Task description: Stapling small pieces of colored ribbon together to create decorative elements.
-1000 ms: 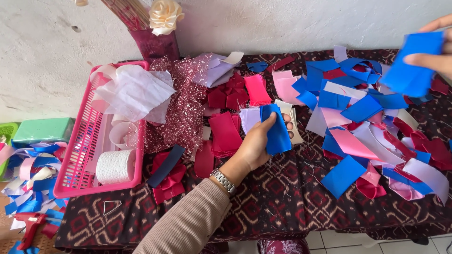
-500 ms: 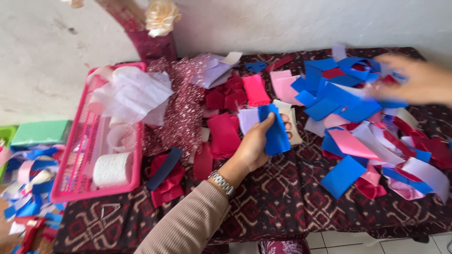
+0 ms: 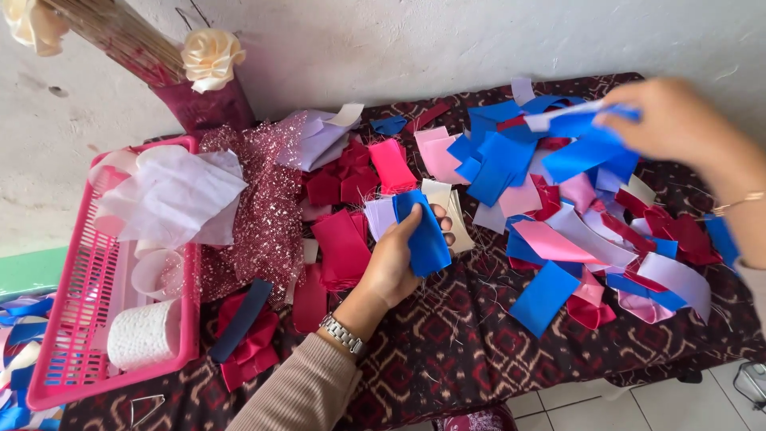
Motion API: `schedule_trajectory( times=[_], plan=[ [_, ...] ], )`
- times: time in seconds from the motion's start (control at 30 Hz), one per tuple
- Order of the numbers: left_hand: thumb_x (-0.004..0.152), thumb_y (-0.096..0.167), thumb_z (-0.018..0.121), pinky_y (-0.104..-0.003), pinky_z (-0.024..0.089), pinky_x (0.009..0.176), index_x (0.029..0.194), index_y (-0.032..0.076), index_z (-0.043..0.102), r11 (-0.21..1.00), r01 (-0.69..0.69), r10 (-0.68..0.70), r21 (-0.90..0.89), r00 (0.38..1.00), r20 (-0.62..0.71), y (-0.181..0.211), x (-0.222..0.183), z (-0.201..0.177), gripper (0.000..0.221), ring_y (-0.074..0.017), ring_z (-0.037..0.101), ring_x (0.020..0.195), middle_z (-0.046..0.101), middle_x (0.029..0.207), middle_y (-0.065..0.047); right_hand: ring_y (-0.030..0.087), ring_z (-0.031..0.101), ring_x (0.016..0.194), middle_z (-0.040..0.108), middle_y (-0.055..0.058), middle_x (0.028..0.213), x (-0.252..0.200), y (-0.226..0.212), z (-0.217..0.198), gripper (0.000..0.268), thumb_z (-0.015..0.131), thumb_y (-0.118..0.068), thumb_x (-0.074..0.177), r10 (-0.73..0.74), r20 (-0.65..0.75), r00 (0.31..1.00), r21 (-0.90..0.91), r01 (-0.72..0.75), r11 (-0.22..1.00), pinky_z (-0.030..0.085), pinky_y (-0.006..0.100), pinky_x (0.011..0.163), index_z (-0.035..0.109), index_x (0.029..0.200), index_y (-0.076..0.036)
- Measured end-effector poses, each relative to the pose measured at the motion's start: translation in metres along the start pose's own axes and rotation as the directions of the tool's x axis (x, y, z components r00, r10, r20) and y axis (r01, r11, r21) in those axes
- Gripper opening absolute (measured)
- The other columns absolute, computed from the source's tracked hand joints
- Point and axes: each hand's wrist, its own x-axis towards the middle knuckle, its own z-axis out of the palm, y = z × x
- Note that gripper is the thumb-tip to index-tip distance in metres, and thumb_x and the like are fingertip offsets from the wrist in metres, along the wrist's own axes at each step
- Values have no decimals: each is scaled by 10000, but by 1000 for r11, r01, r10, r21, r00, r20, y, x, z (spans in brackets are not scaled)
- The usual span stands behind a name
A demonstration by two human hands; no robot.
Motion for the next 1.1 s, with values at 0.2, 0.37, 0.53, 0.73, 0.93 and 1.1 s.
schedule_trajectory(
  times=[0.2, 0.37, 0.53, 0.73, 0.93, 1.1],
  plan=[
    [1098, 372, 466, -352, 535, 754, 1116, 82, 611, 1000, 9, -9, -2, 1000, -6, -1, 1, -1, 325, -225, 645, 852, 651, 977, -86, 378, 540, 1368, 619, 141, 1461, -15, -34, -35, 777, 546, -647, 901, 6, -20, 1000, -90, -7, 996, 453, 561, 1073, 644, 1422, -79],
    [1105, 359, 456, -348, 536, 759, 1106, 73, 614, 1000, -8, 8, 6, 1000, -1, -2, 1, -1, 326, -218, 644, 849, 648, 974, -88, 392, 429, 1436, 382, 93, 1640, 2, -68, 8, 967, 668, -608, 708, -8, 134, 991, 194, -19, 981, 404, 579, 1122, 429, 1542, -181],
    [1116, 320, 418, -448, 608, 819, 1168, 14, 595, 998, -36, 42, 51, 992, -118, -10, 5, 0, 357, -282, 678, 885, 649, 987, -143, 434, 421, 1415, 445, 262, 1503, 33, -57, 71, 1137, 858, -742, 603, -92, 157, 983, 94, 77, 993, 314, 604, 1163, 455, 1544, -247],
    [1122, 314, 412, -452, 610, 827, 1181, 19, 597, 999, -23, 28, 40, 992, -124, -9, 3, 1, 353, -288, 686, 891, 652, 998, -153, 371, 668, 1213, 745, 143, 1230, 68, 10, 91, 505, 903, -273, 707, -130, 0, 992, 92, 129, 987, 509, 474, 1031, 752, 1181, -186],
    [1109, 354, 453, -355, 534, 757, 1111, 78, 606, 1000, 23, -23, -7, 999, -24, -1, -1, -1, 315, -226, 643, 849, 646, 979, -89, 272, 687, 705, 773, 154, 931, 22, -15, -13, 407, 640, 157, 842, 79, 3, 997, 175, -79, 982, 539, 406, 625, 805, 1065, -141],
    [1103, 356, 461, -350, 531, 753, 1113, 83, 607, 1000, 31, -31, -1, 999, -27, -2, 0, -1, 310, -224, 642, 852, 647, 979, -88, 315, 772, 937, 784, 113, 1218, -1, -33, -50, 571, 733, 51, 923, 112, 283, 953, -45, -103, 994, 634, 418, 819, 666, 1400, -257]
  ],
)
